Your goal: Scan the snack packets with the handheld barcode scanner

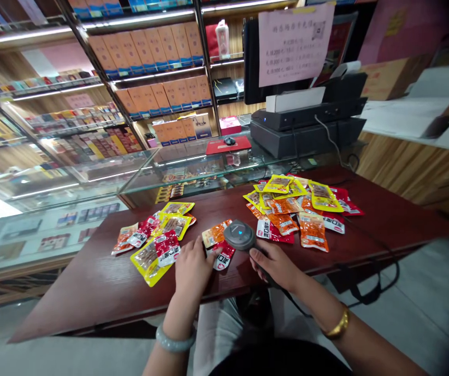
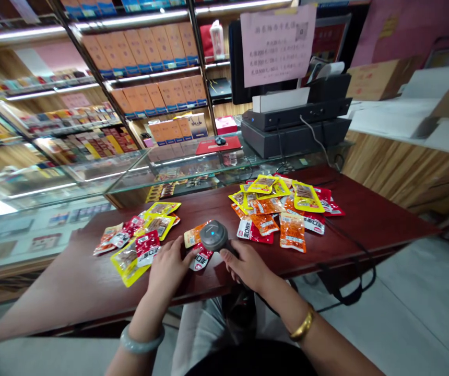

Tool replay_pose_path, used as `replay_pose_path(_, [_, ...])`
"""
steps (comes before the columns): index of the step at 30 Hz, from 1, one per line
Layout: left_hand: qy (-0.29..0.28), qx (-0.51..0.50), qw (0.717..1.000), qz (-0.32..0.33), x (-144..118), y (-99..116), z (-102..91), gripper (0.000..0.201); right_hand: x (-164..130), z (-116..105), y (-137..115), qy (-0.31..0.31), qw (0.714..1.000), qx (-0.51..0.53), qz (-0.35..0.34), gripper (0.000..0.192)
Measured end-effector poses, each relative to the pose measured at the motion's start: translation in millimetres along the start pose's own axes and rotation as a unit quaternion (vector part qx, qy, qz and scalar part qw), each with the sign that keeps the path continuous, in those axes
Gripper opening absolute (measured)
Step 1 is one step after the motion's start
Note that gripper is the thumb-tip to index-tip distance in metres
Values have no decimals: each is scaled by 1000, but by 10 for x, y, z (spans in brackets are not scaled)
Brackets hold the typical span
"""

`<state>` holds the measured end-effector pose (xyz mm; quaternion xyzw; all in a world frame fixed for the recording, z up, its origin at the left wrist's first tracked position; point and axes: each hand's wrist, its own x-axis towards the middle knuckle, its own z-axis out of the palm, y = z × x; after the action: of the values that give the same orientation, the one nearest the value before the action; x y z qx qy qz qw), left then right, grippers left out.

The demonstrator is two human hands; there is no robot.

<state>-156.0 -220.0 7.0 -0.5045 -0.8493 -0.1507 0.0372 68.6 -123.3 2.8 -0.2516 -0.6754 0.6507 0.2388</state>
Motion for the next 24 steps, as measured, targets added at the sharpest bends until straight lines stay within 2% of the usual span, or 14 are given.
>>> replay_pose_path(3, [16,52,998,9,123,0,47,67,-22,-20,27,2,1000,0,-1,56])
replay_pose_path(6, [14,62,998,31,347,-1,74,57,-38,-47,32,5,1000,1,4,55])
replay_pose_path(8, [-13,53,997,56,534,21,70,49,-42,-64,23,5,1000,3,6,56])
replay_pose_path(11, [-81,51,992,85,777,98,53,39,-42,-82,13,10,1000,6,4,57])
replay_pose_path(15, [-127,33,990,57,948,171,67,32,-52,-110,34,19,1000,18,-3,55])
replay_pose_path(17, [-115,-43,992,7,995,167,103,31,-62,-132,47,23,1000,20,-3,55])
replay_pose_path(19, [-76,-172,981,-49,1034,163,156,26,-72,-154,46,29,999,23,2,57])
replay_pose_path(22, [-15,-375,921,-106,1071,204,239,21,-76,-178,15,35,999,29,5,59])
replay_pose_path(24, [13,-448,886,-120,1077,261,277,23,-71,-185,-14,34,999,29,0,60])
